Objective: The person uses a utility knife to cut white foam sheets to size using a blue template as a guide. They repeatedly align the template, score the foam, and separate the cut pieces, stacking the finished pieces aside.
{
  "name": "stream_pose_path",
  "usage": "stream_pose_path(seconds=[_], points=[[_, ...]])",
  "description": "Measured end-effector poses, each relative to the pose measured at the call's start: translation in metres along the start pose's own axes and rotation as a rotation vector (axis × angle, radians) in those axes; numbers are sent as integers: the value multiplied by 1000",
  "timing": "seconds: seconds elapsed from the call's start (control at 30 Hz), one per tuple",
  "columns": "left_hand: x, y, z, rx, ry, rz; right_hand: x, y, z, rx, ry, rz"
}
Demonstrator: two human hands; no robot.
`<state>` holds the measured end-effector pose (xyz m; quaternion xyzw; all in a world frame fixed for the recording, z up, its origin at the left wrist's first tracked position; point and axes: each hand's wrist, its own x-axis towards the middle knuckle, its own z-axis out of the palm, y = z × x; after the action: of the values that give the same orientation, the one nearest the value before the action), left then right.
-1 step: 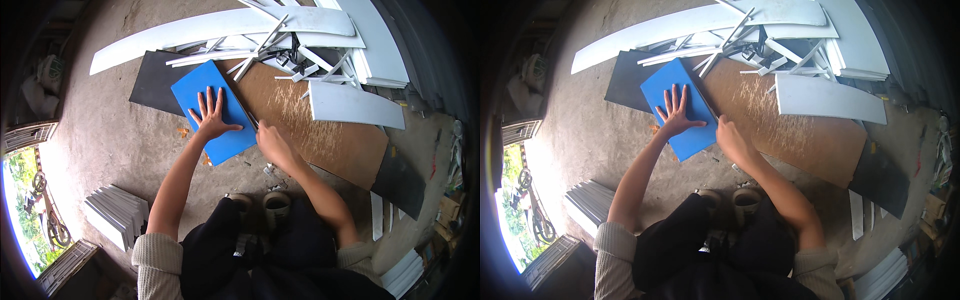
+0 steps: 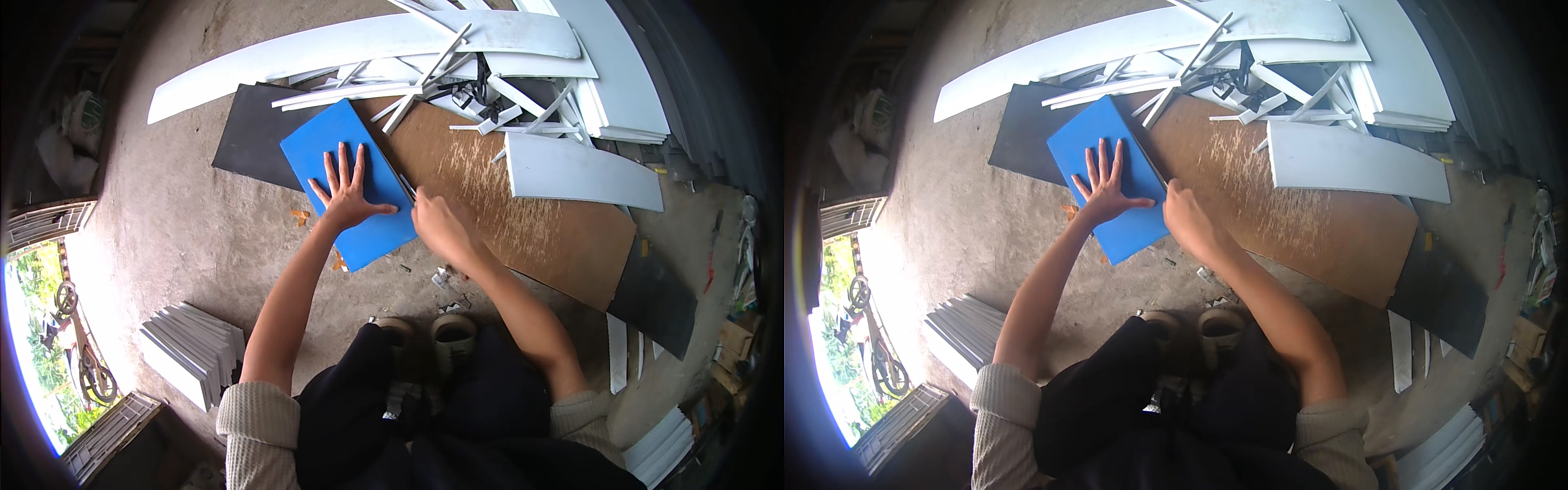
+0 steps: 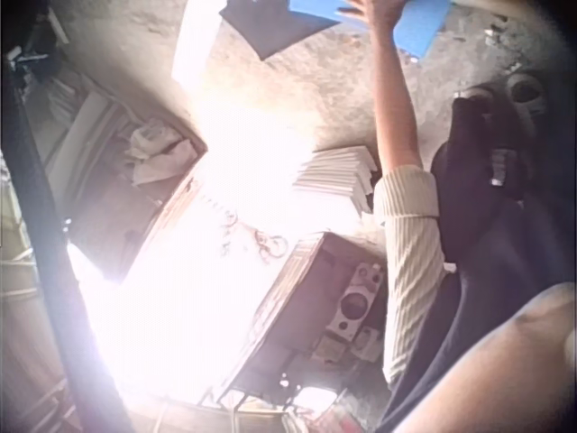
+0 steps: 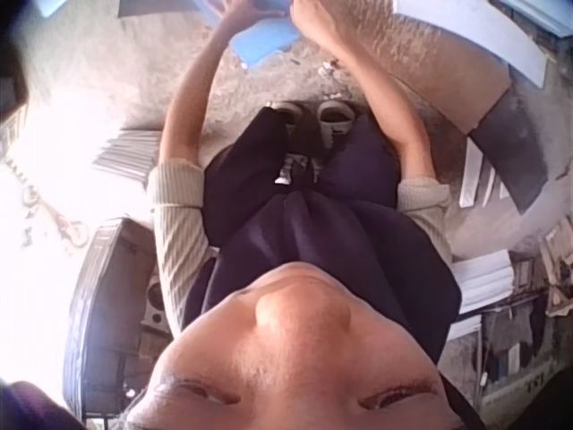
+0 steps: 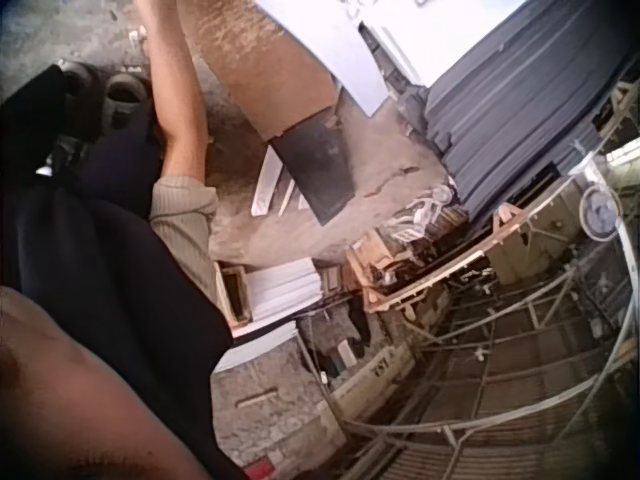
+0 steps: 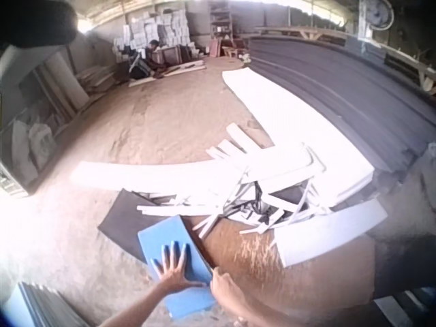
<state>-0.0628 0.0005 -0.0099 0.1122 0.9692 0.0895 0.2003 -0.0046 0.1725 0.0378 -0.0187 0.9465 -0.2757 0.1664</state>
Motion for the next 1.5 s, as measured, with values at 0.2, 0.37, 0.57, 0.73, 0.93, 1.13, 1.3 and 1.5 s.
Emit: stream_pose_path(seconds=[0.2,0.37,0.57,0.73,0.93,1.13,1.3,1.5], points=[[2,-1,4,-22,23,8,48,-7,19,-12,64,-4],[2,0,2,-32,22,19,58,-11,6,25,-113,80],[2,1,-3,-8,-19,-6,-27,9,12,16,-221,164],[5,1,-1,11,-22,5,-75,33,30,-112,-162,29],[-2,-2,-2,-22,35,32,-66,33,-3,-96,-44,70],[-38,0,25,-230,523,-136,-4,65,-1,-323,340,142],[-66,-16,44,-685,509,-396,2,71,2,-434,454,114],[-68,-24,63,-1199,388,-431,-12,48,42,44,310,-13]])
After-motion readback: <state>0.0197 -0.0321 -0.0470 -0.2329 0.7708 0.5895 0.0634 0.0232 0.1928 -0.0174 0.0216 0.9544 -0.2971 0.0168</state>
